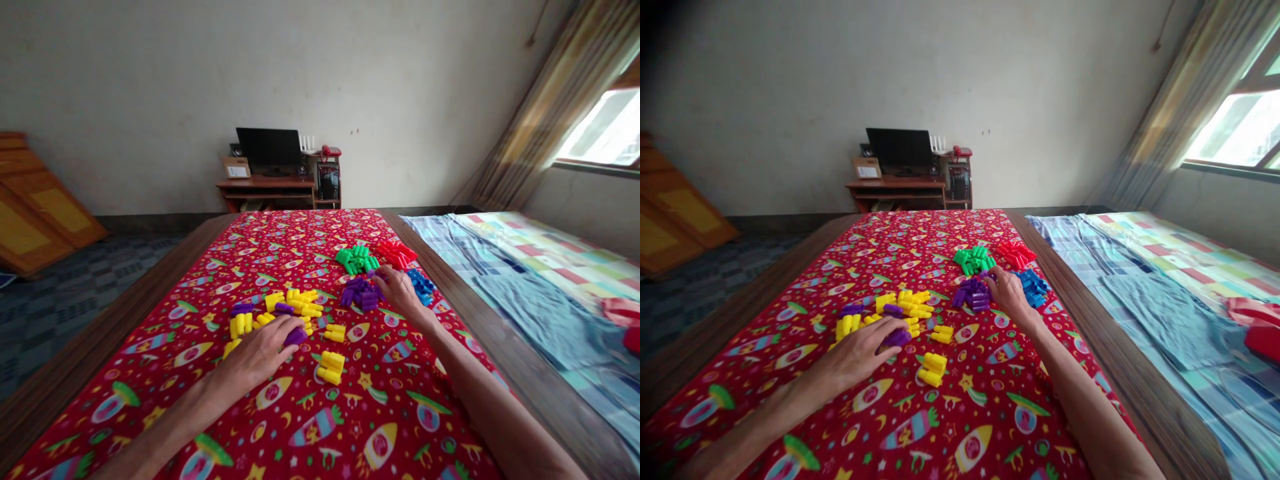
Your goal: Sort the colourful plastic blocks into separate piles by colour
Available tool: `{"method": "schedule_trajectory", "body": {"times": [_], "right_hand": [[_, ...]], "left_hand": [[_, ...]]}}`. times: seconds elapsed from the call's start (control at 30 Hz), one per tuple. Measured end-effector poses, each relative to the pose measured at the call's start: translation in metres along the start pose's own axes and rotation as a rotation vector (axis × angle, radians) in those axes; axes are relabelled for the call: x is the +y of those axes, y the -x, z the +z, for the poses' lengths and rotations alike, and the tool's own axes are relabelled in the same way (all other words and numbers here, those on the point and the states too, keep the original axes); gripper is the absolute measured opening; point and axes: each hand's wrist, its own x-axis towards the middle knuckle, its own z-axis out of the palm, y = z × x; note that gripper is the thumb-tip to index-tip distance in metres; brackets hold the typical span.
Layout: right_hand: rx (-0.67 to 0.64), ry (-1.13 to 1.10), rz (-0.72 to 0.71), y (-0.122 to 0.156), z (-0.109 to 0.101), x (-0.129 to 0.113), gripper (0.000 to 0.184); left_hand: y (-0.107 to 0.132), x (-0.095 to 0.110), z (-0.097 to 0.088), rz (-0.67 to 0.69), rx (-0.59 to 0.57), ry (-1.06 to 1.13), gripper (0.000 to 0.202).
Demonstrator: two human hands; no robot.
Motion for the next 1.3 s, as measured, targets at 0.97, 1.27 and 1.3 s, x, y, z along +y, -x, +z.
{"method": "schedule_trajectory", "body": {"times": [0.97, 1.27, 1.3], "right_hand": [[-0.488, 0.105, -0.118, -0.006, -0.054, -0.02, 0.018], [-0.332, 0.229, -0.08, -0.001, -0.042, -0.029, 0.021], [-0.297, 0.189, -0.107, 0.002, -0.04, -0.038, 0.023]], "left_hand": [[-0.007, 0.053, 0.018, 0.261, -0.066, 0.188, 0.025], [-0.012, 0.039, 0.024, 0.035, 0.188, 0.292, 0.015], [-0.014, 0.038, 0.022, 0.004, 0.219, 0.295, 0.015]]}}
